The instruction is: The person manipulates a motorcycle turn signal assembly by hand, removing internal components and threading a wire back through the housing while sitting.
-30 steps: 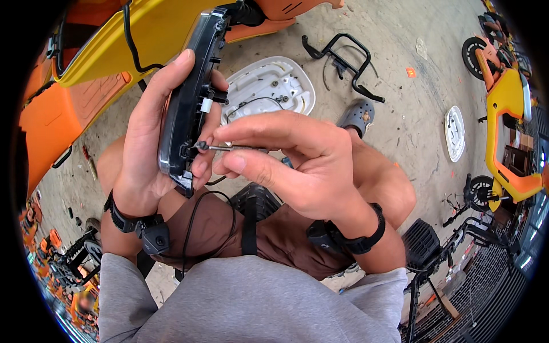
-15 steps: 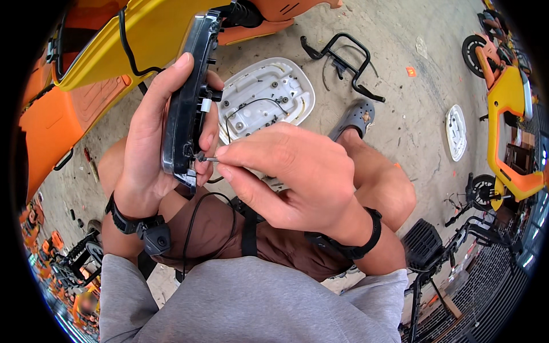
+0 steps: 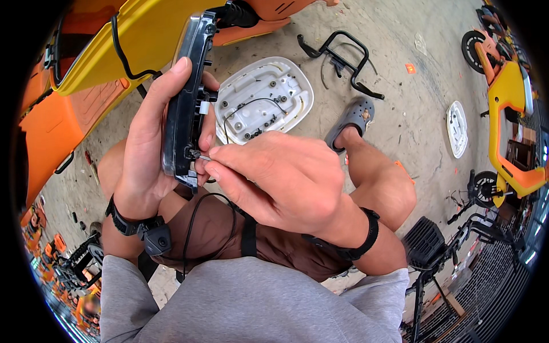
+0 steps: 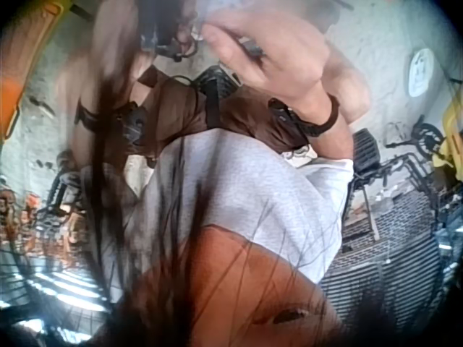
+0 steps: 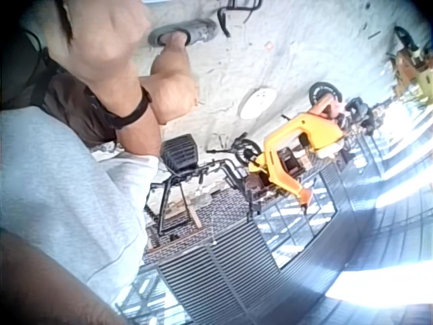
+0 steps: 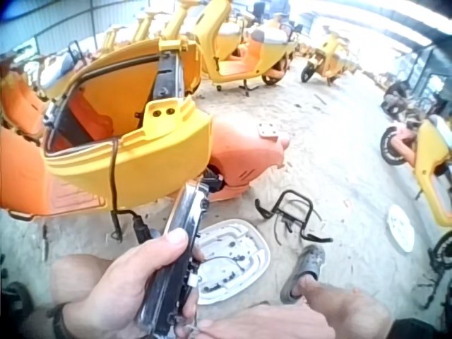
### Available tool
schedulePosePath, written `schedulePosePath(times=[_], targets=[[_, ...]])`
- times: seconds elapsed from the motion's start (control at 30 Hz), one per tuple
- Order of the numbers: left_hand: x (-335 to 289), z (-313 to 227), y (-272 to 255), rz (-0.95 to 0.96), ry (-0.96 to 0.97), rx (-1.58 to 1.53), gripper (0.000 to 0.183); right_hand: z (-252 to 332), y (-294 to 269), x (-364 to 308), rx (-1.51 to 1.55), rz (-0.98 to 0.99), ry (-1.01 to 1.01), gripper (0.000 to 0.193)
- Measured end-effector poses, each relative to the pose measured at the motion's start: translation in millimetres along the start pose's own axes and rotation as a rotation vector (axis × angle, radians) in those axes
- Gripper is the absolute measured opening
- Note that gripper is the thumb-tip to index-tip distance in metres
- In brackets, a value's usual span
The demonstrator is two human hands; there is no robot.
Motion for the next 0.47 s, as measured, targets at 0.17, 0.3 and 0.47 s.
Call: schedulePosePath(times=[0.17, 0.3, 0.47], targets=[[-0.4, 0.9, 0.8, -0.011, -0.012, 0.002, 0.046, -0.1, -0.5, -0.9, -0.007, -0.012, 0.003, 0.015], [-0.3, 1.5, 1.1, -0.009, -0.004, -0.007, 0.045, -0.1, -0.3, -0.7, -0.022, -0.006, 0.023, 0.015], [0.7, 1.7, 0.5, -0.016, 0.012, -0.012, 0.044, 1.5, 0.1, -0.4, -0.049, -0.003, 0.031, 0.015]])
Point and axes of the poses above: each hand's wrist, its own x-axis towards the middle knuckle, its own y-axis out of the palm, z = x × y, the point moved 9 cm from there along x, towards the middle knuckle, and after that the axes turned 8 degrees about x, right-handed, at the moved point
